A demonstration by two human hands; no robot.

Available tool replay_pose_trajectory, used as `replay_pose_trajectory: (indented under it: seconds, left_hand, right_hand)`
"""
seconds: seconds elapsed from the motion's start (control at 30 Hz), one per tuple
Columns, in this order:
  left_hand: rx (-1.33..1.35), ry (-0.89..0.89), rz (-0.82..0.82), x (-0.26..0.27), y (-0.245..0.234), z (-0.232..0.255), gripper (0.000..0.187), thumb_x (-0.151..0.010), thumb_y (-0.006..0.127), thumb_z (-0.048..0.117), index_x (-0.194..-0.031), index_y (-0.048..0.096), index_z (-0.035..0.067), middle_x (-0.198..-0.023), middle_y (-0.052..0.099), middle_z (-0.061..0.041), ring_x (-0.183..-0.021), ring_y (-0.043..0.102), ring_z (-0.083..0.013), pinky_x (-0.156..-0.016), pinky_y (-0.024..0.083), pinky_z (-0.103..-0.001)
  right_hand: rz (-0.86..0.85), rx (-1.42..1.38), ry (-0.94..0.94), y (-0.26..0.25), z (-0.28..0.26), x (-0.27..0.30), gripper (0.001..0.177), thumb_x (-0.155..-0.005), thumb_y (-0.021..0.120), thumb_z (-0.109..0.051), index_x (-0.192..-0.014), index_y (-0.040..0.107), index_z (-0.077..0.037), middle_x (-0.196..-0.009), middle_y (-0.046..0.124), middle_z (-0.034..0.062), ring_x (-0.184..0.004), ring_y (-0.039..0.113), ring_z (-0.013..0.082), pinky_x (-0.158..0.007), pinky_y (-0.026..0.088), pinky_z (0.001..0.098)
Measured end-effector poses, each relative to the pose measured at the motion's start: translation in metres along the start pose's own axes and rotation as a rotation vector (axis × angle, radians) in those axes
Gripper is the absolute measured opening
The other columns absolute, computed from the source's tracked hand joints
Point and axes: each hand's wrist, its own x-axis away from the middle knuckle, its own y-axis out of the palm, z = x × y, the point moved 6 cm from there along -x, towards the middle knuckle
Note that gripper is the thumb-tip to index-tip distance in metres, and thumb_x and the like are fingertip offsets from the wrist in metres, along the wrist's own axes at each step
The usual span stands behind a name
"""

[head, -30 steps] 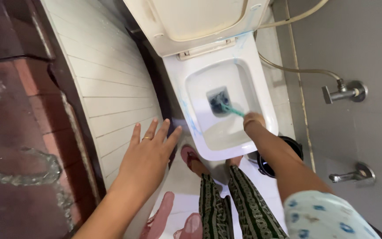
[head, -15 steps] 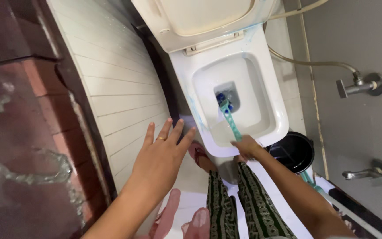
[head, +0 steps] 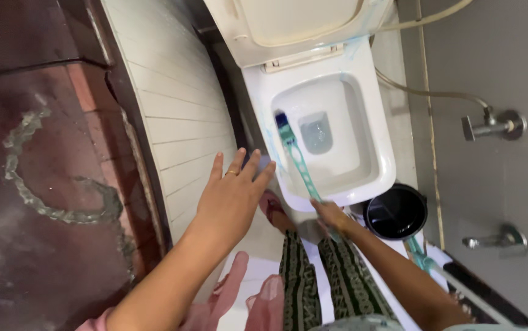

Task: The person scrubs the inside of a white toilet bowl with a long-handled brush, then pours water from a black bucket into the bowl and continues scrubbing the rim and base. They refill the bucket from a wall tap and pour more water into the bowl before scrubbing the floor around the toilet base.

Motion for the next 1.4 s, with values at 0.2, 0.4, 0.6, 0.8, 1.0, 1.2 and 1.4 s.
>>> replay_pose_trajectory:
  seconds: [0.2, 0.4, 0.6, 0.8, 1.0, 1.2, 1.4]
  left_hand:
    - [-0.042, 0.012, -0.024, -0.002, -0.001, 0.005, 0.079, -0.079, 0.064, 0.003, -0.152, 0.039, 0.015, -0.156, 0.037, -0.018, -0.146, 0.033, -0.0378, -0.115, 0.023, -0.06]
    - [-0.018, -0.005, -0.033, -0.006, 0.002, 0.003, 0.078, -0.08, 0.065, 0.005, -0.152, 0.038, 0.016, -0.157, 0.036, -0.018, -0.145, 0.032, -0.0378, -0.114, 0.023, -0.061]
    - [-0.038, 0.035, -0.033, -0.001, 0.001, 0.007, 0.077, -0.08, 0.065, 0.005, -0.152, 0.04, 0.014, -0.156, 0.039, -0.018, -0.145, 0.035, -0.0376, -0.115, 0.024, -0.06]
    - [-0.036, 0.038, 0.005, -0.003, 0.001, 0.006, 0.076, -0.08, 0.064, 0.004, -0.151, 0.041, 0.014, -0.156, 0.04, -0.018, -0.145, 0.036, -0.037, -0.115, 0.026, -0.06]
    - [0.012, 0.05, 0.055, -0.003, 0.0, 0.007, 0.066, -0.085, 0.061, 0.007, -0.149, 0.044, 0.012, -0.154, 0.042, -0.019, -0.144, 0.037, -0.039, -0.114, 0.025, -0.063]
    - [0.0, 0.062, 0.05, 0.001, -0.005, 0.008, 0.07, -0.082, 0.061, 0.005, -0.15, 0.044, 0.015, -0.154, 0.042, -0.019, -0.145, 0.037, -0.0375, -0.115, 0.025, -0.061]
    - [-0.012, 0.046, 0.037, 0.0, -0.008, 0.001, 0.074, -0.079, 0.062, 0.003, -0.15, 0.042, 0.014, -0.156, 0.04, -0.019, -0.144, 0.037, -0.0372, -0.114, 0.025, -0.06]
  right_hand:
    - [-0.241, -0.21, 0.2, -0.023, 0.095, 0.078, 0.031, -0.104, 0.042, -0.055, -0.119, 0.052, -0.029, -0.051, 0.045, 0.001, -0.036, 0.043, 0.0159, -0.036, 0.037, 0.0345]
    - [-0.05, -0.161, 0.095, -0.037, 0.006, -0.04, 0.064, -0.106, 0.04, -0.058, -0.093, 0.059, 0.002, -0.053, 0.051, 0.0039, -0.04, 0.049, 0.019, -0.042, 0.049, 0.0393]
    - [-0.243, 0.024, 0.066, -0.008, 0.106, 0.074, 0.077, -0.096, 0.029, -0.073, -0.138, 0.053, -0.013, -0.054, 0.05, 0.0044, -0.041, 0.048, 0.0137, -0.044, 0.048, 0.0341]
    - [-0.108, 0.018, 0.047, -0.037, 0.017, 0.001, 0.086, -0.102, 0.026, -0.067, -0.131, 0.049, 0.011, -0.073, 0.053, -0.0027, -0.045, 0.058, 0.0202, -0.048, 0.06, 0.0391]
    - [0.026, 0.098, 0.027, -0.004, 0.03, -0.028, 0.082, -0.106, 0.029, -0.064, -0.112, 0.057, 0.012, -0.058, 0.049, 0.0071, -0.044, 0.051, 0.0187, -0.044, 0.051, 0.0385]
    - [0.154, 0.171, 0.321, -0.052, 0.073, 0.036, 0.073, -0.104, 0.045, -0.064, -0.098, 0.063, 0.007, -0.056, 0.042, 0.0034, -0.041, 0.036, 0.0158, -0.041, 0.036, 0.0334]
    - [0.371, -0.436, -0.023, -0.088, -0.006, -0.003, 0.058, -0.105, 0.058, -0.056, -0.107, 0.059, 0.002, -0.072, 0.055, 0.0122, -0.051, 0.046, 0.0225, -0.047, 0.038, 0.0416]
